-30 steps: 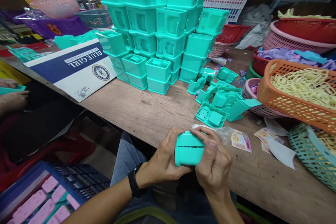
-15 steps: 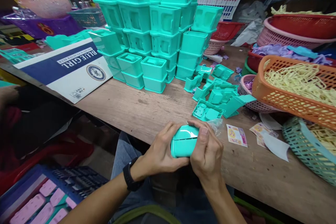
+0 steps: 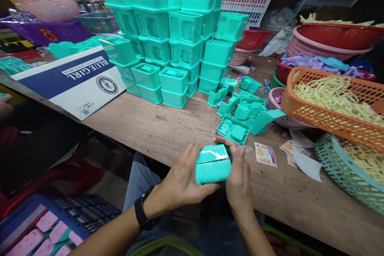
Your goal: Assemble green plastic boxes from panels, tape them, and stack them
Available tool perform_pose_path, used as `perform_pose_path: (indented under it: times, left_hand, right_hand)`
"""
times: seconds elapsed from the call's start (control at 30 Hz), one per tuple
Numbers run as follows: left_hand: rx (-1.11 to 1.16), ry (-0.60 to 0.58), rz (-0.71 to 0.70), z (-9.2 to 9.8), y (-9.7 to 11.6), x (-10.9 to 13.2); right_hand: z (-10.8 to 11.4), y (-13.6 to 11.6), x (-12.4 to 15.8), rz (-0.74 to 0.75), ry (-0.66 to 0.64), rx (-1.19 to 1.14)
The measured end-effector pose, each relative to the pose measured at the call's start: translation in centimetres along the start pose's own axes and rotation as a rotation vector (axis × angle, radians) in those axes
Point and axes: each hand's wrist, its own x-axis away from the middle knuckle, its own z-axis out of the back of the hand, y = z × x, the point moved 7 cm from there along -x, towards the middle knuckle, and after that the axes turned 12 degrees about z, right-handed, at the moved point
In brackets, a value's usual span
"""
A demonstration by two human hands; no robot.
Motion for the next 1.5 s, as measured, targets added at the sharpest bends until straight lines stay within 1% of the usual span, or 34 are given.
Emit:
perform_pose_path:
  times: [0.07,0.17,0.23,0.33,0.4,0.5,0.57,0.63,0.7,0.8,0.87,0.93,1.03,1.1,1.13,1.2,1.33,1.43,1.5]
  left_hand:
    - [0.033,-0.001,0.001,-0.1,0.0,0.1]
    - [0.014,-0.016,0.017,-0.2,-0.1,0.1]
    - [-0.065,-0.029,0.026,-0.1,0.1,0.0]
    - [-0.213,-0.018,0.021,0.5,0.6,-0.2]
    - [-0.251,-0.022,0.024,0.8,0.9,-0.5]
    - [-0.206,-0.037,0.008,0.9,1.0,-0.9]
    - [-0.13,-0.012,-0.04,1.0,0.9,-0.9]
    - [-0.034,0.036,-0.082,1.2,0.6,-0.8]
    - [0.032,0.102,-0.092,1.6,0.0,-0.4]
    - [0.07,0.195,-0.104,2.1,-0.9,0.3]
    - [0.078,0.228,-0.115,2.2,-1.3,0.8]
    - [0.073,0.253,-0.106,2.2,-1.8,1.1]
    - [0.022,0.328,-0.036,2.5,-2.6,1.2]
    - [-0.037,0.398,-0.007,3.0,-2.7,1.3]
    - [-0.068,0.424,-0.013,3.2,-2.5,1.3]
    - [-0.118,0.44,-0.064,3.5,-1.8,1.2]
    - [-0.196,0.417,-0.22,3.5,-0.6,0.9]
    - [-0.258,0.448,-0.291,3.5,-0.5,0.8]
    - [-0.26,0.447,-0.299,3.6,-0.7,0.7]
  right_hand:
    - [-0.3,0.6,0.0,-0.042,-0.026,-0.043]
    - [-0.3,0.6,-0.1,-0.04,-0.03,-0.024]
    - [-0.1,0.3,-0.2,-0.022,-0.016,0.025]
    - [0.0,-0.1,-0.3,-0.006,0.002,0.134]
    - [-0.1,-0.6,-0.3,0.027,0.003,0.198]
    - [-0.7,-2.2,-0.6,0.168,-0.009,0.259]
    - [-1.3,-3.5,-0.8,0.292,-0.029,0.299]
    - [-2.0,-4.8,-1.0,0.415,-0.046,0.328]
    - [-2.7,-5.7,-1.0,0.513,-0.057,0.342]
    - [-3.7,-6.3,-0.9,0.592,-0.079,0.355]
    - [-4.4,-6.5,-0.9,0.612,-0.107,0.347]
    - [-4.9,-6.5,-0.8,0.597,-0.155,0.306]
    - [-5.0,-5.6,-0.9,0.467,-0.203,0.189]
    - [-4.6,-4.8,-1.1,0.37,-0.174,0.121]
    - [-4.4,-4.6,-1.1,0.352,-0.156,0.104]
    - [-4.5,-4.7,-1.1,0.396,-0.138,0.11]
    - [-5.7,-5.7,-1.1,0.54,-0.128,0.221]
    - [-6.5,-6.1,-1.1,0.592,-0.105,0.347]
    - [-7.0,-6.4,-1.1,0.637,-0.088,0.438]
